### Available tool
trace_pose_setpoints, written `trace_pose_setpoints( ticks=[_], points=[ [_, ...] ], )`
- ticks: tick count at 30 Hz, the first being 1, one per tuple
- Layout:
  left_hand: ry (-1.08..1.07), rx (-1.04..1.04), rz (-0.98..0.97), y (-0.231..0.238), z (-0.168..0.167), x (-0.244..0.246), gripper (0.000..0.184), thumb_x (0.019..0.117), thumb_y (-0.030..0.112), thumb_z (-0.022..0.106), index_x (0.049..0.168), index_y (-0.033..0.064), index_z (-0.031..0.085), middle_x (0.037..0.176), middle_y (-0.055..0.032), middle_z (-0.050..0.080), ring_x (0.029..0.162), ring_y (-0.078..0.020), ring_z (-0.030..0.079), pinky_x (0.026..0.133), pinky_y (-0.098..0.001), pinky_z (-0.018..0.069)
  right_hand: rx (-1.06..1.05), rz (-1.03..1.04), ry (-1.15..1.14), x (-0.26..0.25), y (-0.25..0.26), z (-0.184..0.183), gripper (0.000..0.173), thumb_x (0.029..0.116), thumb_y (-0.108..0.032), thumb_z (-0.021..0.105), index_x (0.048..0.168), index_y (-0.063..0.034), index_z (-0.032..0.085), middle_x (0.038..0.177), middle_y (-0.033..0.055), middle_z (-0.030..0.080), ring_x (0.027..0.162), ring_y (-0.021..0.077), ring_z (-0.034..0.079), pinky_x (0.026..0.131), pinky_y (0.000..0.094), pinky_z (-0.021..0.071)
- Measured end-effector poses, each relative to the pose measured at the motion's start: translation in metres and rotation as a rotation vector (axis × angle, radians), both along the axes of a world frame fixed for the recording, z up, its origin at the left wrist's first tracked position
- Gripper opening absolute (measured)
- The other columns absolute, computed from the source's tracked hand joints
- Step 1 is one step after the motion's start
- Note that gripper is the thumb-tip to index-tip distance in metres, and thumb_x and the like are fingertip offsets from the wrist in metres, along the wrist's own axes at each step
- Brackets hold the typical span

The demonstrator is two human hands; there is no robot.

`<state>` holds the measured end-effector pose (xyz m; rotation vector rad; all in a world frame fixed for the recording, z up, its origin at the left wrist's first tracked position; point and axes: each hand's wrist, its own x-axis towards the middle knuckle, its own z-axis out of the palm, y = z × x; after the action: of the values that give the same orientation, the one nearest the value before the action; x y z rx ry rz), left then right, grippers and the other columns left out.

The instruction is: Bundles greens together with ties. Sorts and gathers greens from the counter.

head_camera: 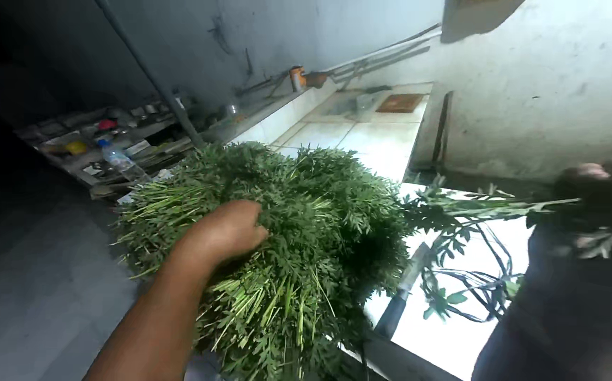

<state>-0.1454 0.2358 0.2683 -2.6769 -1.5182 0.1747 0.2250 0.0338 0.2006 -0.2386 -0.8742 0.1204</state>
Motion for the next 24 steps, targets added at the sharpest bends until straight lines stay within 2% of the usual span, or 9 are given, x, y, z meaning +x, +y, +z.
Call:
trace_pose_setpoints(
  ticks=[2, 5, 7, 13, 15, 18, 20, 22, 24],
  points=[
    [0.049, 0.005, 0.024, -0.012, 0.000, 0.008, 0.044, 0.0911, 0.038, 0.074, 0.126, 0.0122, 0.066, 0.105, -0.0143, 0.072, 0.098, -0.0345, 0.070, 0.084, -0.0627, 0.0566, 0.043, -0.049, 0.064, -0.005, 0.004, -0.002, 0.022, 0.1020, -0.012, 0.039, 0.120, -0.0090, 0.051, 0.083, 0.0038, 0.059, 0.076, 0.0200, 0.065, 0.079, 0.0423, 0.0596],
    [0.110, 0.055, 0.031, -0.021, 0.002, 0.018, 0.039, 0.0924, 0.027, 0.072, 0.128, 0.0107, 0.066, 0.115, -0.0158, 0.071, 0.107, -0.0374, 0.069, 0.089, -0.0653, 0.0549, 0.016, -0.056, 0.148, -0.011, 0.006, 0.009, 0.031, 0.1092, -0.021, 0.023, 0.117, -0.0115, 0.052, 0.077, 0.0000, 0.057, 0.071, 0.0162, 0.064, 0.078, 0.0394, 0.0604],
    [0.125, 0.148, -0.007, -0.009, 0.008, 0.012, 0.031, 0.0929, 0.022, 0.071, 0.121, 0.0099, 0.069, 0.112, -0.0166, 0.071, 0.103, -0.0388, 0.069, 0.085, -0.0664, 0.0555, 0.005, 0.004, 0.135, -0.009, 0.007, 0.010, 0.041, 0.1105, -0.027, 0.015, 0.117, -0.0112, 0.052, 0.077, 0.0005, 0.057, 0.071, 0.0161, 0.063, 0.080, 0.0397, 0.0601],
    [0.034, 0.178, 0.067, 0.035, 0.034, -0.014, 0.033, 0.0989, 0.015, 0.064, 0.130, 0.0043, 0.065, 0.117, -0.0256, 0.069, 0.109, -0.0471, 0.066, 0.092, -0.0712, 0.0510, 0.011, 0.087, 0.131, -0.006, 0.016, 0.009, 0.055, 0.1116, -0.034, 0.005, 0.116, -0.0106, 0.054, 0.082, 0.0010, 0.057, 0.073, 0.0155, 0.064, 0.081, 0.0399, 0.0605],
    [-0.049, 0.159, 0.056, 0.043, 0.035, -0.022, 0.030, 0.1020, 0.015, 0.060, 0.128, 0.0001, 0.064, 0.115, -0.0280, 0.068, 0.109, -0.0474, 0.066, 0.094, -0.0699, 0.0502, -0.022, 0.107, 0.121, -0.010, 0.016, 0.010, 0.051, 0.1126, -0.032, 0.008, 0.118, -0.0120, 0.055, 0.085, 0.0007, 0.060, 0.075, 0.0152, 0.064, 0.080, 0.0393, 0.0604],
    [-0.245, 0.145, 0.028, 0.046, 0.040, -0.033, 0.031, 0.1056, 0.020, 0.056, 0.126, -0.0016, 0.064, 0.113, -0.0279, 0.068, 0.109, -0.0451, 0.066, 0.096, -0.0696, 0.0487, -0.139, 0.056, 0.122, -0.022, 0.017, 0.023, 0.049, 0.1140, -0.032, 0.012, 0.118, -0.0137, 0.058, 0.079, -0.0023, 0.061, 0.065, 0.0116, 0.064, 0.064, 0.0327, 0.0613],
    [-0.339, 0.184, -0.002, 0.041, 0.043, -0.037, 0.025, 0.1055, 0.019, 0.056, 0.116, -0.0007, 0.067, 0.102, -0.0256, 0.069, 0.098, -0.0431, 0.068, 0.087, -0.0702, 0.0502, -0.197, 0.030, 0.087, -0.030, 0.019, 0.029, 0.047, 0.1143, -0.031, 0.016, 0.114, -0.0138, 0.060, 0.075, -0.0039, 0.059, 0.058, 0.0079, 0.058, 0.055, 0.0247, 0.0553],
    [-0.355, 0.211, -0.016, 0.036, 0.045, -0.037, 0.024, 0.1053, 0.019, 0.057, 0.113, -0.0007, 0.068, 0.096, -0.0250, 0.069, 0.092, -0.0428, 0.068, 0.083, -0.0702, 0.0505, -0.256, -0.035, 0.002, -0.038, 0.020, 0.031, 0.040, 0.1142, -0.028, 0.022, 0.114, -0.0144, 0.060, 0.078, -0.0052, 0.060, 0.058, 0.0060, 0.056, 0.053, 0.0217, 0.0524],
    [-0.306, 0.190, -0.015, 0.032, 0.044, -0.036, 0.023, 0.1045, 0.018, 0.058, 0.113, -0.0020, 0.067, 0.098, -0.0252, 0.069, 0.094, -0.0429, 0.068, 0.085, -0.0693, 0.0511, -0.315, -0.167, -0.125, -0.050, 0.023, 0.034, 0.029, 0.1124, -0.024, 0.035, 0.114, -0.0148, 0.062, 0.084, -0.0081, 0.062, 0.061, 0.0036, 0.057, 0.055, 0.0204, 0.0523]
  ],
)
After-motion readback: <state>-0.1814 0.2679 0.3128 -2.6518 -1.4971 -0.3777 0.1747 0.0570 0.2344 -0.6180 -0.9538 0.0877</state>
